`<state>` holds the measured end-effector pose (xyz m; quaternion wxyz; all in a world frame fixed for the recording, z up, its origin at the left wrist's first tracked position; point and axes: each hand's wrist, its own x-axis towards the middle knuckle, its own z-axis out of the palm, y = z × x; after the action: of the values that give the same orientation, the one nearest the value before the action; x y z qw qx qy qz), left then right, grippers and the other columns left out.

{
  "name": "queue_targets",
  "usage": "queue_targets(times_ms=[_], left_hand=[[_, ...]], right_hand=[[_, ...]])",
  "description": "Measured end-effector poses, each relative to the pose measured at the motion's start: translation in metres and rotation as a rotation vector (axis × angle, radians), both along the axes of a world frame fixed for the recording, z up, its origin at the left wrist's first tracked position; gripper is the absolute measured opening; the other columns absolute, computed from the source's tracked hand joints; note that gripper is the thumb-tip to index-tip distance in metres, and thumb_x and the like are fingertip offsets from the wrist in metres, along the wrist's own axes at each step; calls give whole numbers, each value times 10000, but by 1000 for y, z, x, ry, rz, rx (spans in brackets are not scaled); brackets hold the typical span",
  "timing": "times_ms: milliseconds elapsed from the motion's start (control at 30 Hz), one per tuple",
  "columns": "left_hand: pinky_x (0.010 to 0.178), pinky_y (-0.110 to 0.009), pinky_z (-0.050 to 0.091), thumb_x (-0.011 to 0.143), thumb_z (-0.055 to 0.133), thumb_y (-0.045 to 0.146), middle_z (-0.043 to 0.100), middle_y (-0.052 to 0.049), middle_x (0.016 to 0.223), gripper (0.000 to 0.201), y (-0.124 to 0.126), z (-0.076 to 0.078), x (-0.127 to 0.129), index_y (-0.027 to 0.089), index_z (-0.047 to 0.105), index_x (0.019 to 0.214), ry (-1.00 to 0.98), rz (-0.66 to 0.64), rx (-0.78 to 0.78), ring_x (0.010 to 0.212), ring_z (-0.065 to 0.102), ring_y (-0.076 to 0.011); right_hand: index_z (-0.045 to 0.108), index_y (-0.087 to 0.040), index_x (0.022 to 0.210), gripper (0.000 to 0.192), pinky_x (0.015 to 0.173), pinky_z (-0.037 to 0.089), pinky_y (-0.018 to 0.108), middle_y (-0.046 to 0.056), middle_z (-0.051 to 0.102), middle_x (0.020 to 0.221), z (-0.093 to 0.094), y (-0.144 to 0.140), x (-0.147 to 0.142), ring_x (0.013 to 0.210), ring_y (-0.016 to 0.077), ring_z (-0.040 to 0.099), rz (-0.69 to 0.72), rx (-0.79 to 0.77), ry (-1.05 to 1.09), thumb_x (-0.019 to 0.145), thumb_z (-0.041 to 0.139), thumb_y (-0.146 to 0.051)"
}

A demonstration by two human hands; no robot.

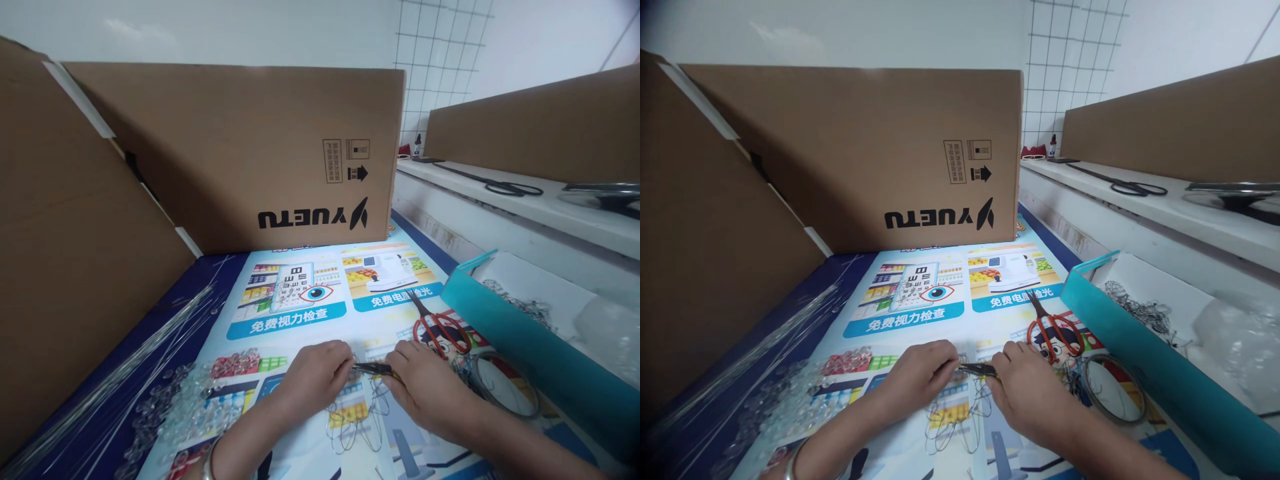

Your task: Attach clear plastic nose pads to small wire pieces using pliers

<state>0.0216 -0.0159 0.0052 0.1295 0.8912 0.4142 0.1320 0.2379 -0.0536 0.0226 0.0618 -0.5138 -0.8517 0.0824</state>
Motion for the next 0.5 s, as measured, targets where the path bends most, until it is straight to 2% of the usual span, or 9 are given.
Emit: queue_targets(times_ms=[500], left_hand=[[596,-239,373,886,365,227,599,-3,739,195,0,1,2,191,520,772,18,11,-4,672,554,-149]], right_hand=[[551,-192,865,199,744,333,352,72,536,868,-3,-2,-8,817,222,468,8,27,-44,880,372,-277]])
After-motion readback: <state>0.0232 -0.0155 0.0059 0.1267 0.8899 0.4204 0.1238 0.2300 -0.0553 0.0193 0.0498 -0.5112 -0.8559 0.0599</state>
